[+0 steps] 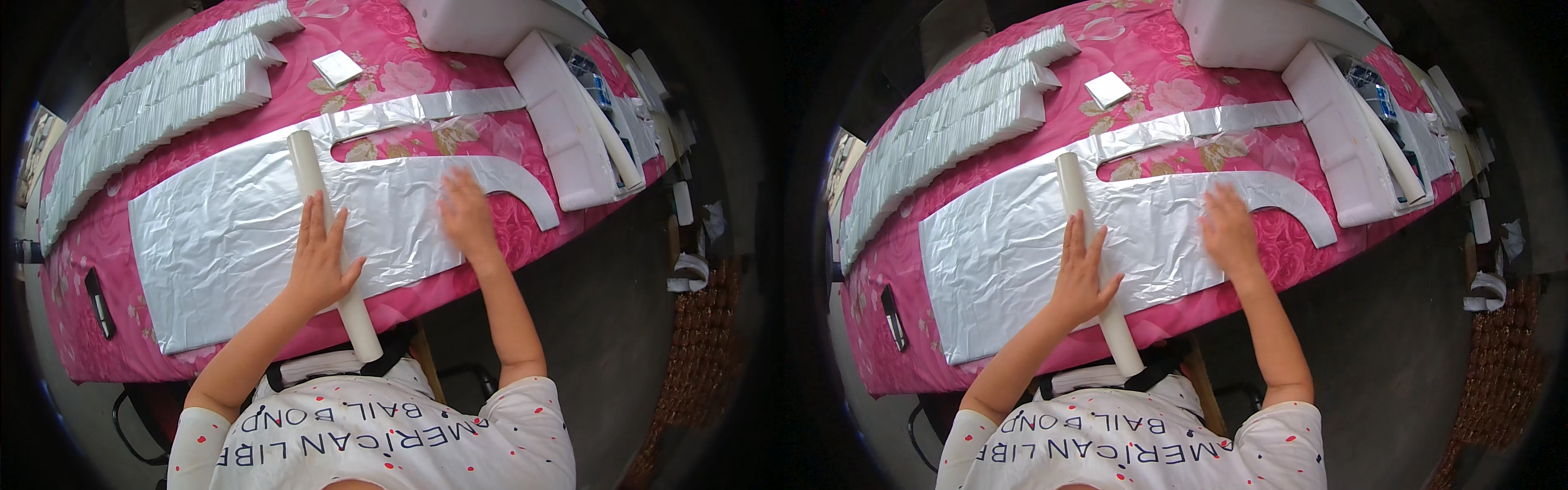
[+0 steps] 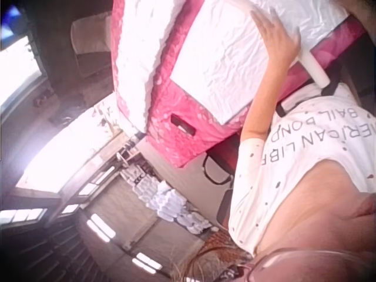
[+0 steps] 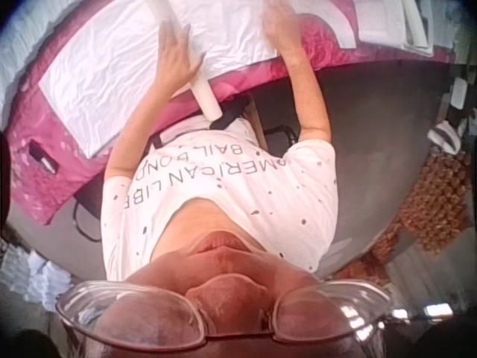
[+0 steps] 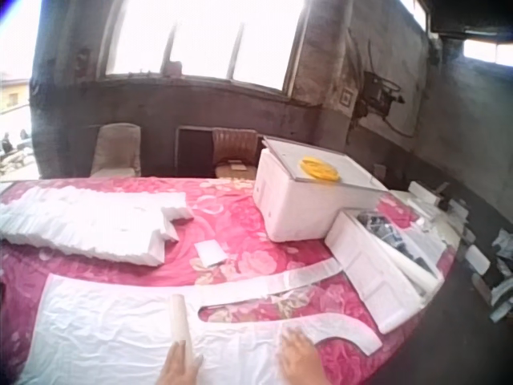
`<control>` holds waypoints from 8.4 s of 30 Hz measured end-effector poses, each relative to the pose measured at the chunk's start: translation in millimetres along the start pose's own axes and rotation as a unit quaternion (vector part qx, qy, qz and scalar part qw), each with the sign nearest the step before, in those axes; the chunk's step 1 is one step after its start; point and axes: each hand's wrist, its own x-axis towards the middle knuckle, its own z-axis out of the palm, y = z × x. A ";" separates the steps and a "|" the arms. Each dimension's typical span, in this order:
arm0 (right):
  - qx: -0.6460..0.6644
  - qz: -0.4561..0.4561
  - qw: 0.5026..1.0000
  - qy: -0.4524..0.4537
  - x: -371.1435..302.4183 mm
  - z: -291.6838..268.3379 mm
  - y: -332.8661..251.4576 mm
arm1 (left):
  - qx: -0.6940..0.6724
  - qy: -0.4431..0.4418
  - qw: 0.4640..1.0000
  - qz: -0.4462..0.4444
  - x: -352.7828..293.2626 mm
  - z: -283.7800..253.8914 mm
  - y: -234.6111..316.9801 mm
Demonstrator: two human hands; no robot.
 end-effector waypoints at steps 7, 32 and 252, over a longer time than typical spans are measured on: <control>-0.029 0.085 0.996 0.023 -14.2 -2.2 82.4 | -0.083 0.033 0.996 0.030 -14.1 5.7 -16.1; 0.307 -0.116 0.942 -0.068 -38.7 -24.0 -189.4 | -0.559 -0.134 0.753 -0.320 -39.3 -65.5 -38.0; 0.478 0.162 0.760 -0.409 120.5 97.3 -214.8 | -0.636 -0.149 0.622 -0.431 -264.9 -90.9 -74.2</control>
